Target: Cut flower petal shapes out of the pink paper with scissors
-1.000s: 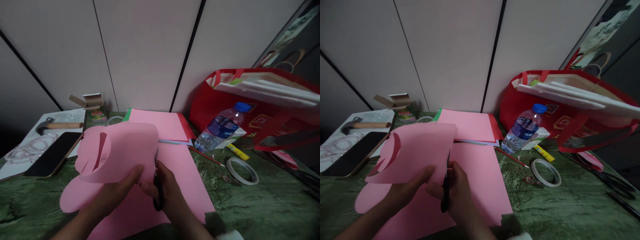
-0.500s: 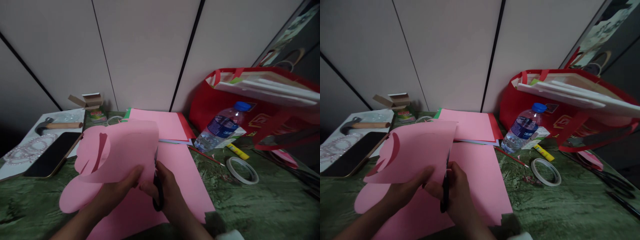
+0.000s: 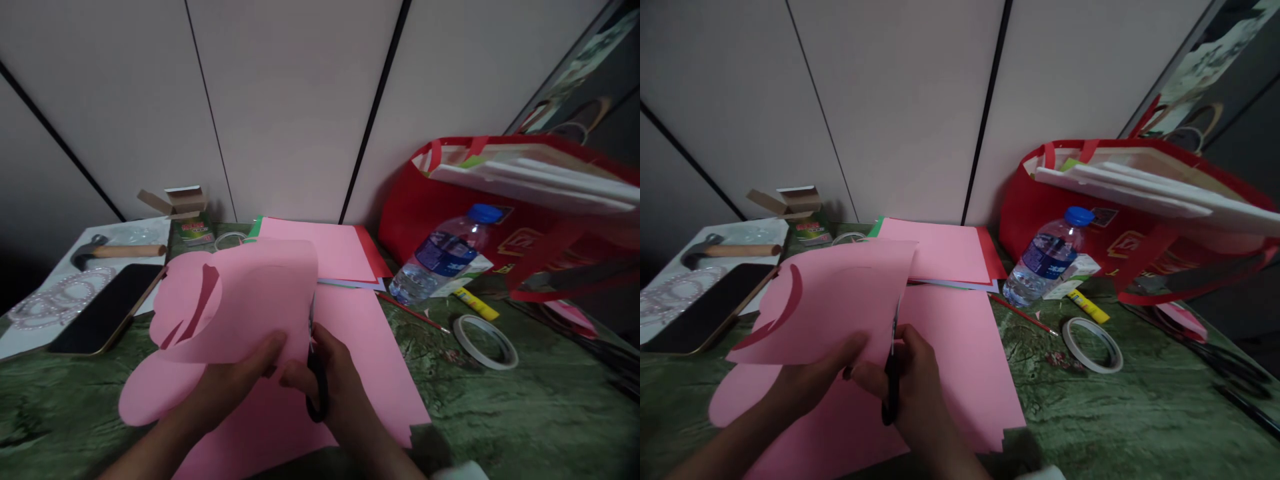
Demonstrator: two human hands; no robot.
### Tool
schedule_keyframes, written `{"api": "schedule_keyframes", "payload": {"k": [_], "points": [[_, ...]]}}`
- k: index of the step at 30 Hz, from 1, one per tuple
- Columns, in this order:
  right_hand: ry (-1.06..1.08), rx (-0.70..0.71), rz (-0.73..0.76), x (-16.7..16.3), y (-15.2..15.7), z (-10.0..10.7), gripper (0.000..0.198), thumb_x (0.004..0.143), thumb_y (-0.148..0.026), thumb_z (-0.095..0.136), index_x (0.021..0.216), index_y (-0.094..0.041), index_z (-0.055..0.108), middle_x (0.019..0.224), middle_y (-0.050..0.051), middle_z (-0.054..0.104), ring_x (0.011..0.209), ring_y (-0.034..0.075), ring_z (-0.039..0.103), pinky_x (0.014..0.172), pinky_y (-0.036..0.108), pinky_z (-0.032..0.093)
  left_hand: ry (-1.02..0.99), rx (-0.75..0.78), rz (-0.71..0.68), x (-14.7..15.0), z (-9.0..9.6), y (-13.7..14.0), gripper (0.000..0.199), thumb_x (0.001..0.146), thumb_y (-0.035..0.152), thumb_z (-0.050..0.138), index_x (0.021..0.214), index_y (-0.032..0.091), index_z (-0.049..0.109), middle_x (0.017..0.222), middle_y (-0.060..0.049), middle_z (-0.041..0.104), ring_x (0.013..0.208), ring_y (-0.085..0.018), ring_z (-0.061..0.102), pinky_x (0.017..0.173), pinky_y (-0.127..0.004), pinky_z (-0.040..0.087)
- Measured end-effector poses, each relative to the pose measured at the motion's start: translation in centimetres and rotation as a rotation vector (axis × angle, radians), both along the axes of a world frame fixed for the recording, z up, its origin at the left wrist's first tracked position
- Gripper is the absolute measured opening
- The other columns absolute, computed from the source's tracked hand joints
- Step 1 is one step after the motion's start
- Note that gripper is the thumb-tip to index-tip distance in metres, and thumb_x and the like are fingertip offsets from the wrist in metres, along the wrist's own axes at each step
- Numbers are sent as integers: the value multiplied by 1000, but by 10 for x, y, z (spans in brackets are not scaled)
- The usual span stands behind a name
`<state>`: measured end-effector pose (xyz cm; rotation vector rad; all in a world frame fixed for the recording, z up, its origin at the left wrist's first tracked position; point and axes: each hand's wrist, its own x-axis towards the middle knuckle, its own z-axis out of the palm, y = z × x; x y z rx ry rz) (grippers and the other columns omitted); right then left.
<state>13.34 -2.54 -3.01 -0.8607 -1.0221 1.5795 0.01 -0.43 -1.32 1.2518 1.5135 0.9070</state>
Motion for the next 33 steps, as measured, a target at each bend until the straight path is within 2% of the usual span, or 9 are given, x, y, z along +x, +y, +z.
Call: {"api": "schedule_keyframes", "payload": {"k": [9,19,25,33], "points": [[-65,14,-24,-1,-1,2,33,67,-39,68,86,-17,53,72,5,67,59,16,60,57,27,44,-48,-8,-25,-1,2,1,31,67,40,60,45,21,48,42,4,52,44,-13,52,49,-26,47],[-105,9,-14,1,-1,1,34,67,-40,68,88,-17,53,73,5,67,56,14,57,55,27,45,-79,6,-37,-2,1,3,28,66,41,61,48,21,50,42,5,49,42,-13,49,47,-26,45],[-150,-22,-45,-1,-2,2,33,68,-43,67,83,-16,53,66,2,64,50,11,53,51,24,44,-66,33,-45,-1,4,3,29,67,36,57,45,21,47,40,5,46,41,-12,46,46,-25,42],[-162,-49,-58,-1,-1,-4,34,65,-42,68,80,-16,53,59,-2,59,47,10,51,48,23,44,-76,33,-51,-5,0,6,30,66,38,57,44,22,46,40,4,46,41,-13,46,46,-27,40]]}}
